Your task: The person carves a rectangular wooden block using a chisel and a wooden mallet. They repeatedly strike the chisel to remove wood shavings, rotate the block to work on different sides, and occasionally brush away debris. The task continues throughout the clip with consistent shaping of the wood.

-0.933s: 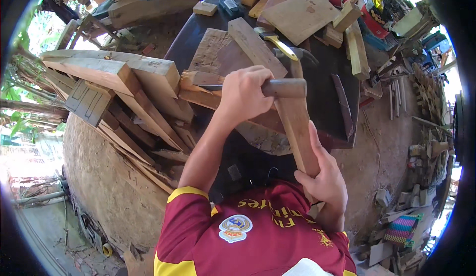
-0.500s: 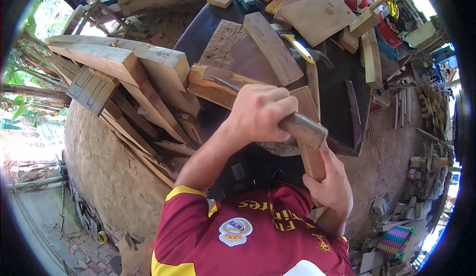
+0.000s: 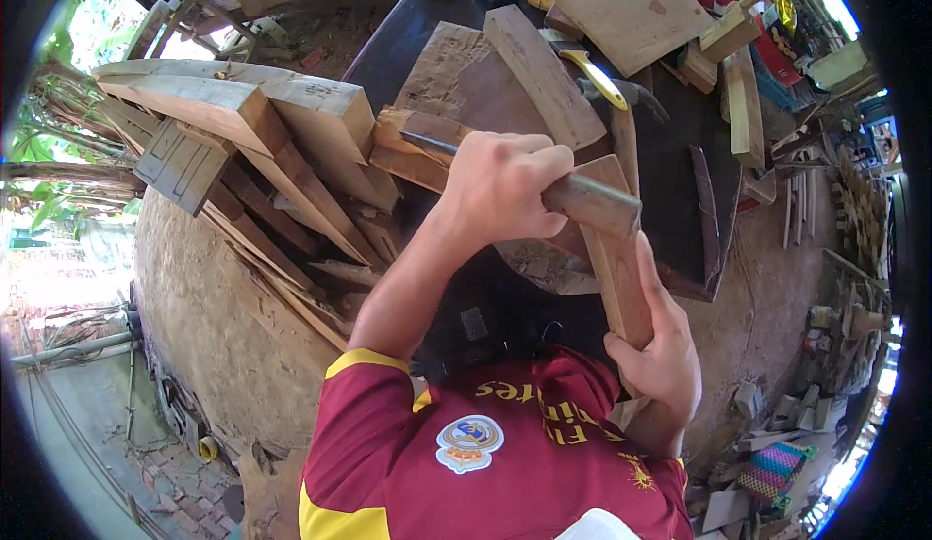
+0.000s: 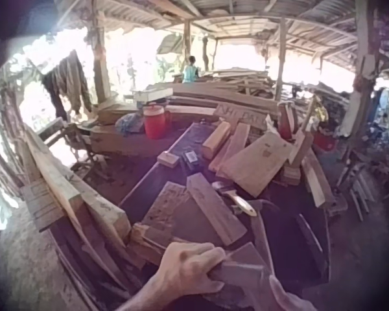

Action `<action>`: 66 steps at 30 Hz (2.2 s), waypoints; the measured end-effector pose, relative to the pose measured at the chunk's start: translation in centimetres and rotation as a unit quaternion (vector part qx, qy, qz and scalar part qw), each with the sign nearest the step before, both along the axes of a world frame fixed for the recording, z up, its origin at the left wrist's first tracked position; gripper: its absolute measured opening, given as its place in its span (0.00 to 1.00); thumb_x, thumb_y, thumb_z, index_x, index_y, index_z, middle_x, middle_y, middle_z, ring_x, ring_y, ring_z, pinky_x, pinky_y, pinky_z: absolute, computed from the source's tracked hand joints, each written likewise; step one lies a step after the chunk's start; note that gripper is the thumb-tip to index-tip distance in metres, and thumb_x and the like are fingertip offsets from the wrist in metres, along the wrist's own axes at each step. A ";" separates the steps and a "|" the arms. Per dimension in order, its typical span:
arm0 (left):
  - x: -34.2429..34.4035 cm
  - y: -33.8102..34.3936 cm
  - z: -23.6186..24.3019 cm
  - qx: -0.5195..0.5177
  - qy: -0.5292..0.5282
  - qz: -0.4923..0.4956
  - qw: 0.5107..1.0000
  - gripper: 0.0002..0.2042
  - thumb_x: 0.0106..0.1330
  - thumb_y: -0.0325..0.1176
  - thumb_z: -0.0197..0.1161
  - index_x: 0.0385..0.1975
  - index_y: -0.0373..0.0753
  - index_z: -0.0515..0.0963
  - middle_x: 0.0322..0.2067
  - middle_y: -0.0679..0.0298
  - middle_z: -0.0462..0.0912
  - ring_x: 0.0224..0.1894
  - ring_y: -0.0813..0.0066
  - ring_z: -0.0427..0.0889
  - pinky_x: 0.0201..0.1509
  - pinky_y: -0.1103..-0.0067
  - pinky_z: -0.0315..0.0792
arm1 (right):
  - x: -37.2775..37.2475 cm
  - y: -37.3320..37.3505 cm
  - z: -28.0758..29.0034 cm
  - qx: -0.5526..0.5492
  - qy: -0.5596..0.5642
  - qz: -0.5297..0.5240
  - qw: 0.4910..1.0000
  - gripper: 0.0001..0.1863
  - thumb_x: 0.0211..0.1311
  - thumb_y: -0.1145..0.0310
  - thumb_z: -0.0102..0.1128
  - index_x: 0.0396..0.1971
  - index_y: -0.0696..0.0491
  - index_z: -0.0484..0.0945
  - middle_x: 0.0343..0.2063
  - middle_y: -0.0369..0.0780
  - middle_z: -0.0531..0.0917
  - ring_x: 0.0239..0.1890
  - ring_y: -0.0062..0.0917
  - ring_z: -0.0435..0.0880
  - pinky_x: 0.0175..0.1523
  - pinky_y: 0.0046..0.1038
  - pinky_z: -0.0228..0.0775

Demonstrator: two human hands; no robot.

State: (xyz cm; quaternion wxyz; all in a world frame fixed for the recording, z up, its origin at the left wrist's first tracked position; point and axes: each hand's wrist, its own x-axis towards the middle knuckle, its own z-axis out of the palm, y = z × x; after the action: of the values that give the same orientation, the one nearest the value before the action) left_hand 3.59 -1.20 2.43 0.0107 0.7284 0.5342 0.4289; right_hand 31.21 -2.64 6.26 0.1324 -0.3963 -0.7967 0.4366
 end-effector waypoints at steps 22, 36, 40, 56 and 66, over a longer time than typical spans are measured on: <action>-0.6 0.5 -0.3 0.019 -0.014 0.031 0.999 0.11 0.34 0.29 0.68 0.21 0.40 0.75 0.19 0.59 0.75 0.22 0.56 0.78 0.26 0.69 0.72 | -2.1 -3.0 -4.4 0.472 0.124 -0.279 0.827 0.52 0.55 0.75 0.66 0.74 0.63 0.42 0.72 0.57 0.55 0.75 0.46 0.53 0.75 0.43 0.47; 1.6 -3.5 0.7 -0.094 -0.010 -0.135 0.986 0.15 0.32 0.33 0.69 0.20 0.44 0.70 0.21 0.64 0.74 0.25 0.59 0.79 0.25 0.67 0.71 | -1.8 -1.8 -1.9 0.338 0.278 -0.365 0.822 0.65 0.45 0.72 0.70 0.74 0.55 0.26 0.69 0.56 0.52 0.67 0.50 0.63 0.70 0.50 0.60; 3.7 -5.0 1.3 -0.095 0.002 -0.231 0.968 0.17 0.32 0.36 0.71 0.19 0.44 0.69 0.19 0.65 0.71 0.22 0.61 0.77 0.23 0.67 0.69 | -1.5 -1.6 -2.4 0.326 0.256 -0.358 0.836 0.67 0.44 0.72 0.73 0.73 0.55 0.27 0.69 0.54 0.51 0.67 0.49 0.61 0.70 0.49 0.59; -4.0 -1.3 0.1 -0.019 -0.047 -0.041 0.998 0.12 0.32 0.30 0.67 0.19 0.39 0.74 0.18 0.59 0.73 0.21 0.56 0.77 0.24 0.72 0.69 | -2.3 -2.6 -5.2 0.323 0.234 -0.244 0.884 0.57 0.46 0.74 0.72 0.72 0.58 0.43 0.66 0.57 0.58 0.67 0.48 0.64 0.67 0.48 0.62; 0.7 -5.3 1.9 -0.229 0.045 -0.143 0.962 0.17 0.32 0.31 0.71 0.26 0.42 0.75 0.26 0.63 0.80 0.27 0.57 0.81 0.27 0.69 0.74 | 1.6 -2.7 -5.1 0.282 0.118 -0.310 0.900 0.58 0.48 0.71 0.73 0.75 0.61 0.41 0.72 0.54 0.51 0.73 0.42 0.55 0.74 0.40 0.47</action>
State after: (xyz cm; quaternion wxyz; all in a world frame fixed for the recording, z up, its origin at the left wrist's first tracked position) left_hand 4.31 -6.47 4.38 0.2144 0.7936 0.5084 0.2564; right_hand 32.78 -5.38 1.13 0.4602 -0.5153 -0.7017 0.1744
